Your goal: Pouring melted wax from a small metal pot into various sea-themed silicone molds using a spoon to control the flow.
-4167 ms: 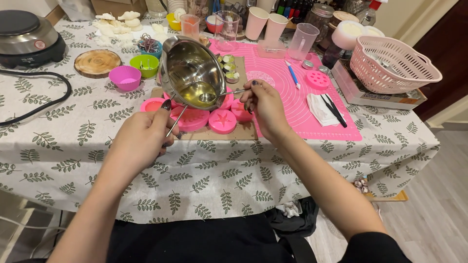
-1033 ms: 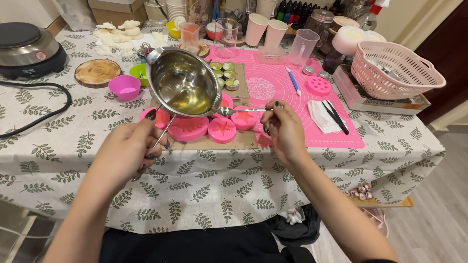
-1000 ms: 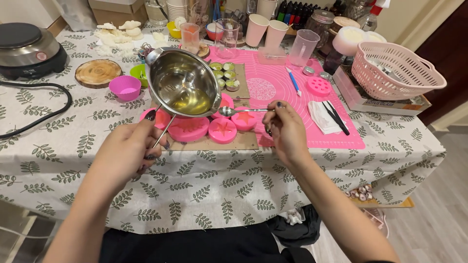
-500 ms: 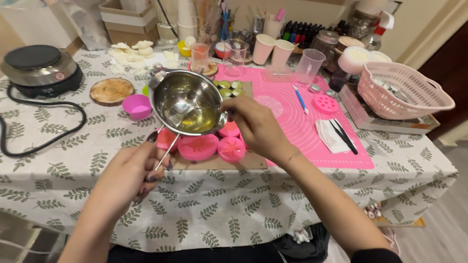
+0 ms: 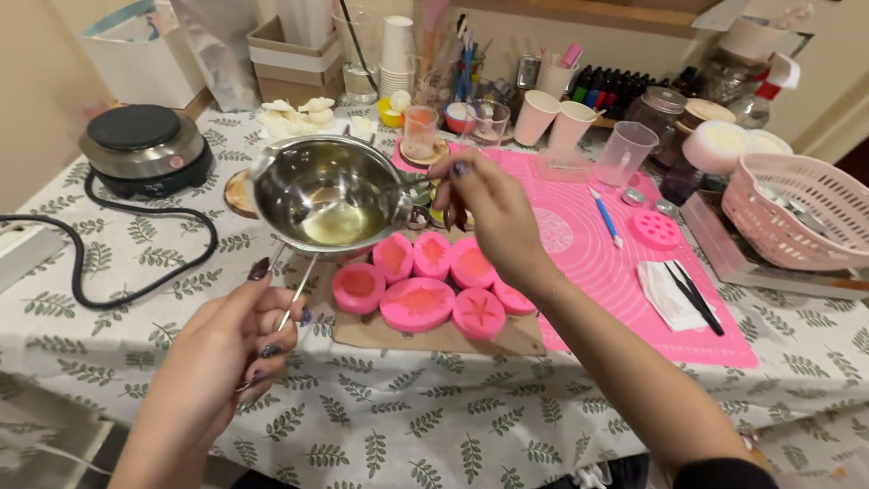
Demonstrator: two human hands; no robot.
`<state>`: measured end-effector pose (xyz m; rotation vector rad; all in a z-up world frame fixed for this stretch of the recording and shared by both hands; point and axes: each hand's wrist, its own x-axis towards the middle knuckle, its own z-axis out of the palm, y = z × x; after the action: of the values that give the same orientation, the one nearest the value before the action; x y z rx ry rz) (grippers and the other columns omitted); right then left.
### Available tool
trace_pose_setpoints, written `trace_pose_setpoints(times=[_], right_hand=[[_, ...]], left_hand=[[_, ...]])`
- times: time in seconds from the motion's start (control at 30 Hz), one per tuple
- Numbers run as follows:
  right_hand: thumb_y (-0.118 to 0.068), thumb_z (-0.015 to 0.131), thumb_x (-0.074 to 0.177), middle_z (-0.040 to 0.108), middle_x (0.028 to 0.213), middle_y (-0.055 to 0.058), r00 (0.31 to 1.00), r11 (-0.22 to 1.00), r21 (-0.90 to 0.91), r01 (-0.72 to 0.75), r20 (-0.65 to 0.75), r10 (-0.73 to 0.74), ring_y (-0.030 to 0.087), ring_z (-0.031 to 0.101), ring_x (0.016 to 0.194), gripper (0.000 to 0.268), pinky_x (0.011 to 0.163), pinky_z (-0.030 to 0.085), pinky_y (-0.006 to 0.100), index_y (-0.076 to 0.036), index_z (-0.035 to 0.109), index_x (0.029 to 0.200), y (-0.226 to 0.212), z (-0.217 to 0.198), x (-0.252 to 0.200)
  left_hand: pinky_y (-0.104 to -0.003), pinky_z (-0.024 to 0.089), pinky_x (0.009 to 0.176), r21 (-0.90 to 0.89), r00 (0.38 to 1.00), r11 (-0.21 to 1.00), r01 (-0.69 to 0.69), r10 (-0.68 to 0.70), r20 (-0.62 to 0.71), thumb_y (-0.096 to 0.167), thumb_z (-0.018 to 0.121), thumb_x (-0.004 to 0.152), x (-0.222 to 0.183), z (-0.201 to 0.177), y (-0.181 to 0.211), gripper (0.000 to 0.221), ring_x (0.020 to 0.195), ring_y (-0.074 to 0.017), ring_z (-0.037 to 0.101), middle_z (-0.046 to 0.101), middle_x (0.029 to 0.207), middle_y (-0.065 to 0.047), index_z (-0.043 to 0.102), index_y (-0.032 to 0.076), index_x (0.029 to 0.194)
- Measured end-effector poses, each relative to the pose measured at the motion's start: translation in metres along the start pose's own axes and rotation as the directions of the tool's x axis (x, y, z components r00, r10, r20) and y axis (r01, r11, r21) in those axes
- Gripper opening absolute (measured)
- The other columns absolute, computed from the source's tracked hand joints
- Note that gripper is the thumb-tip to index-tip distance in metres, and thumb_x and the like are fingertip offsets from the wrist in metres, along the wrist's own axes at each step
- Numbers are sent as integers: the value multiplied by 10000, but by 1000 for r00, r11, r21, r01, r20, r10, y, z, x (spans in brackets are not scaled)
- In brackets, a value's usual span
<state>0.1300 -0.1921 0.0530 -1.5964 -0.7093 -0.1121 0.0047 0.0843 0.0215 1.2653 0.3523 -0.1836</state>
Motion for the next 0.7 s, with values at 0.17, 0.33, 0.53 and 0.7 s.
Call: trace_pose_setpoints(times=[0.17, 0.33, 0.53, 0.7], right_hand=[[-113, 439, 1074, 646, 805, 71, 970, 842, 533, -82, -151, 190, 129, 563, 711, 237, 660, 456, 254, 24, 627, 1119, 40, -22, 77], [-116, 451, 1060, 651, 788, 83, 904, 786, 607, -120, -261, 339, 134, 557, 657, 215, 629, 464, 257, 19, 616, 1077, 104, -55, 143], [-152, 452, 1012, 621, 749, 74, 790, 996, 85, -34, -608, 79, 155, 526, 543, 224, 490, 442, 343, -23, 631, 1049, 150, -72, 193], [-170, 534, 957, 745, 884, 203, 854, 722, -681, -127, -446, -270, 332, 743, 815, 275, 753, 565, 468, -35, 739, 1080, 245, -77, 239]], left_hand=[[-283, 192, 343, -48, 999, 998, -39, 40, 20, 423, 431, 1109, 26, -60, -13, 500, 448, -112, 300, 416, 652, -7, 644, -22, 1034], [-330, 186, 327, -10, 994, 995, 100, -100, -46, 500, 389, 1086, 76, -139, -36, 604, 413, -167, 279, 395, 620, -50, 668, -36, 1074], [-321, 435, 461, -238, 930, 967, -89, 166, 327, 475, 422, 1209, 147, -254, -99, 635, 548, -179, 507, 585, 711, -151, 577, -139, 1258], [-412, 564, 759, 28, 765, 951, 308, -265, 587, 761, 303, 834, 312, -436, -196, 996, 851, -314, 706, 705, 962, -244, 511, -94, 1301]])
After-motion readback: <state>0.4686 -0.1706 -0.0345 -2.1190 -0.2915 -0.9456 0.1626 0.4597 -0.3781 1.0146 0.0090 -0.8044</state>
